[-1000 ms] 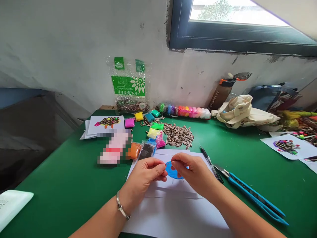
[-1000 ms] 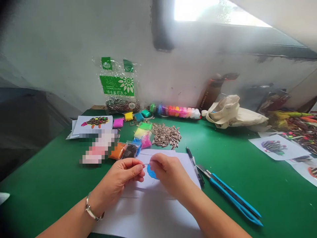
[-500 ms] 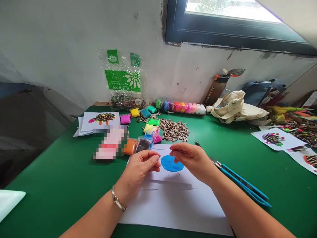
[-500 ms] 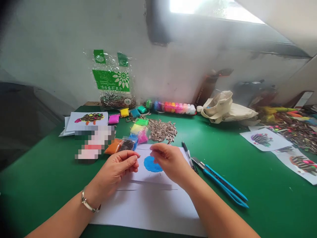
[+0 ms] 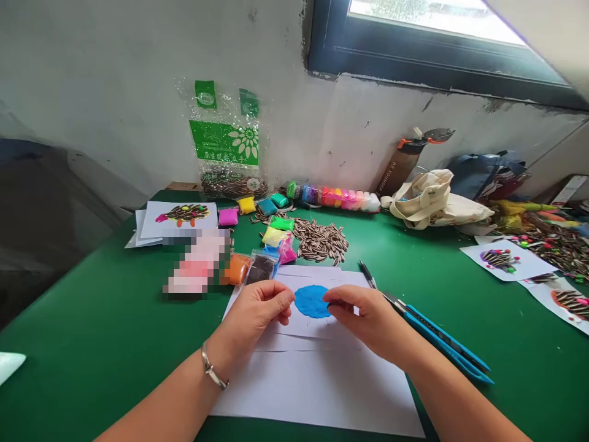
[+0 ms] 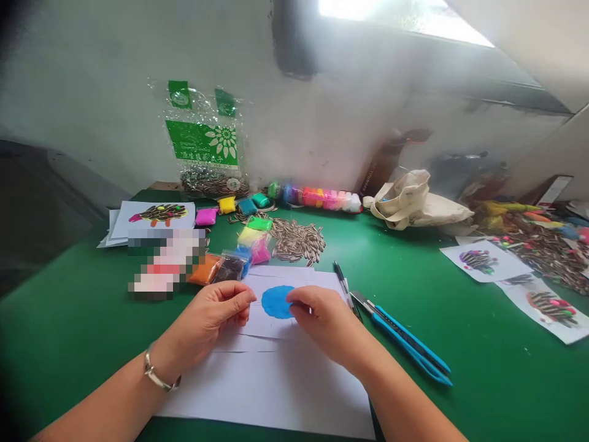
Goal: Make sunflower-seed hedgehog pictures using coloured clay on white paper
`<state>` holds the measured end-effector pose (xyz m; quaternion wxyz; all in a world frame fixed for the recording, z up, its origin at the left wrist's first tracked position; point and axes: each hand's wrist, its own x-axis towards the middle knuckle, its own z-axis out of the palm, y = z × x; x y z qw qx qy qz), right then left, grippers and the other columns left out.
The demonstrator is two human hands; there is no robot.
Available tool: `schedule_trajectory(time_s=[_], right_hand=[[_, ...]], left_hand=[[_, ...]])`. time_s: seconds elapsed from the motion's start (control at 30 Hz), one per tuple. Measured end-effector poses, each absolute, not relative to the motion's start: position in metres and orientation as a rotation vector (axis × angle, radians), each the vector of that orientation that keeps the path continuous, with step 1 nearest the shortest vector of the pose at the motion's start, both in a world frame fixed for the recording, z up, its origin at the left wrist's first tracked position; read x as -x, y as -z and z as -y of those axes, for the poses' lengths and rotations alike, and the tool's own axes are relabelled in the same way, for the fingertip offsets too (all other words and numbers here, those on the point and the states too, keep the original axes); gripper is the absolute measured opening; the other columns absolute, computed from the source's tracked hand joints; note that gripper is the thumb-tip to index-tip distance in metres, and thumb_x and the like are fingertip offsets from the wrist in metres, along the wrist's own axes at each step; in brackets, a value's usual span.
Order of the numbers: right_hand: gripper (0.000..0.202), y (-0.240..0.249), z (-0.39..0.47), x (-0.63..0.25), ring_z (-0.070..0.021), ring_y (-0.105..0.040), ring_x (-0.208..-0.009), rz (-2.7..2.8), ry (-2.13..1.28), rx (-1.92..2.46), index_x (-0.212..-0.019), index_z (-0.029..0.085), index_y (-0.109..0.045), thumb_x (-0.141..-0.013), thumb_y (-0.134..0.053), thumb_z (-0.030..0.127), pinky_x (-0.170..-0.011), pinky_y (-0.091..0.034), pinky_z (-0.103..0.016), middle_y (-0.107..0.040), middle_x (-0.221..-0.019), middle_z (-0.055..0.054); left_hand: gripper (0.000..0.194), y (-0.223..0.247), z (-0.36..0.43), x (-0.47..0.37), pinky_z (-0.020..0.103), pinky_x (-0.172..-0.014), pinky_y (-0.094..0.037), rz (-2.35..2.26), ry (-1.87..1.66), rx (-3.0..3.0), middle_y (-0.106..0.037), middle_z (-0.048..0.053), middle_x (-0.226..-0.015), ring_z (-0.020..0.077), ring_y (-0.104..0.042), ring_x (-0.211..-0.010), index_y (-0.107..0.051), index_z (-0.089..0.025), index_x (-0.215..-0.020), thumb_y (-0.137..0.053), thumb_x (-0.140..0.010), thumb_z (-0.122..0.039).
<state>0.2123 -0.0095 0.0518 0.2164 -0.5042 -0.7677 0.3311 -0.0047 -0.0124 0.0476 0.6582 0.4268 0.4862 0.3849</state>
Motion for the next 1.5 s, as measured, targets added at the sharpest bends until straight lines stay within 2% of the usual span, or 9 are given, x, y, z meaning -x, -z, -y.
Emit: schedule_trajectory(time_s=[0.3,0.57,0.73,0.9,1.07,1.13,1.3,1.4,1.5], right_hand=[[0.022,-0.0515,0.0096,-0.2137,-0.013,-0.053,-0.07,2.29,-0.908,1.343,-0.089,0.023,-0.067,-0.085,-0.048,0.013,-0.06,-0.038,-0.022,-0.061,-0.078,-0.001],[0.018,-0.052,0.0082,-0.2137,-0.0119,-0.049,-0.066,2.276,-0.94,1.325,-0.076,0.019,-0.063,-0.087,-0.049,0.02,-0.057,-0.036,-0.021,-0.058,-0.069,0.001],[0.029,-0.0516,0.0088,-0.2131,-0.0096,-0.043,-0.056,2.22,-1.015,1.389,-0.066,0.018,-0.056,-0.09,-0.044,0.029,-0.05,-0.03,-0.021,-0.052,-0.059,0.003],[0.018,-0.0482,0.0102,-0.2129,-0.0105,-0.05,-0.057,2.079,-1.122,1.404,-0.075,0.019,-0.062,-0.085,-0.048,0.025,-0.052,-0.036,-0.021,-0.06,-0.065,0.003],[0.019,-0.0466,0.0089,-0.2119,-0.0139,-0.056,-0.067,2.057,-1.007,1.363,-0.089,0.02,-0.068,-0.083,-0.049,0.02,-0.06,-0.041,-0.023,-0.065,-0.074,0.0],[0.019,-0.0475,0.0085,-0.212,-0.0138,-0.056,-0.069,2.077,-0.983,1.366,-0.087,0.021,-0.069,-0.083,-0.05,0.02,-0.062,-0.041,-0.023,-0.065,-0.075,0.0],[0.019,-0.0494,0.0089,-0.2118,-0.0107,-0.049,-0.057,2.186,-0.894,1.457,-0.071,0.02,-0.063,-0.084,-0.052,0.026,-0.052,-0.033,-0.021,-0.057,-0.06,0.003],[0.021,-0.0503,0.0087,-0.2108,-0.0105,-0.047,-0.055,2.227,-0.763,1.496,-0.065,0.019,-0.059,-0.084,-0.054,0.027,-0.051,-0.031,-0.021,-0.055,-0.058,0.003],[0.016,-0.0516,0.0083,-0.2097,-0.0117,-0.05,-0.059,2.234,-0.711,1.508,-0.071,0.019,-0.062,-0.084,-0.052,0.022,-0.053,-0.034,-0.021,-0.059,-0.064,0.002]], left_hand=[[0.026,-0.0495,0.013,0.0028,0.026,-0.066,-0.045,-1.125,-0.85,-0.895,-0.066,0.003,-0.069,0.0147,-0.059,-0.065,-0.067,-0.014,-0.084,-0.073,-0.07,-0.035],[0.024,-0.0513,0.014,0.0005,0.023,-0.058,-0.041,-1.148,-0.86,-0.988,-0.061,0.001,-0.062,0.0121,-0.054,-0.058,-0.065,-0.015,-0.071,-0.069,-0.073,-0.038],[0.031,-0.0462,0.0127,0.0027,0.022,-0.052,-0.037,-1.144,-0.836,-1.003,-0.055,-0.001,-0.053,0.0099,-0.046,-0.051,-0.061,-0.014,-0.063,-0.065,-0.076,-0.043],[0.024,-0.0474,0.0135,0.0018,0.023,-0.057,-0.042,-1.136,-0.85,-1.001,-0.06,0.001,-0.06,0.0121,-0.053,-0.056,-0.064,-0.015,-0.068,-0.069,-0.073,-0.037],[0.025,-0.0472,0.0142,0.0007,0.027,-0.067,-0.046,-1.139,-0.877,-0.925,-0.067,0.004,-0.072,0.0163,-0.06,-0.069,-0.069,-0.015,-0.084,-0.073,-0.069,-0.034],[0.024,-0.0469,0.0138,0.0006,0.027,-0.066,-0.045,-1.148,-0.873,-0.938,-0.066,0.004,-0.072,0.0157,-0.06,-0.067,-0.069,-0.014,-0.082,-0.072,-0.07,-0.035],[0.026,-0.0485,0.0131,0.0007,0.022,-0.054,-0.038,-1.171,-0.849,-1.031,-0.058,-0.001,-0.056,0.0108,-0.049,-0.053,-0.064,-0.015,-0.064,-0.069,-0.073,-0.038],[0.027,-0.0495,0.0132,0.0009,0.022,-0.054,-0.037,-1.204,-0.848,-1.04,-0.056,-0.002,-0.054,0.0105,-0.048,-0.052,-0.063,-0.015,-0.062,-0.069,-0.072,-0.04],[0.022,-0.0501,0.0133,0.0008,0.024,-0.06,-0.041,-1.201,-0.852,-1.046,-0.061,0.0,-0.062,0.0131,-0.054,-0.06,-0.065,-0.015,-0.07,-0.071,-0.071,-0.037]])
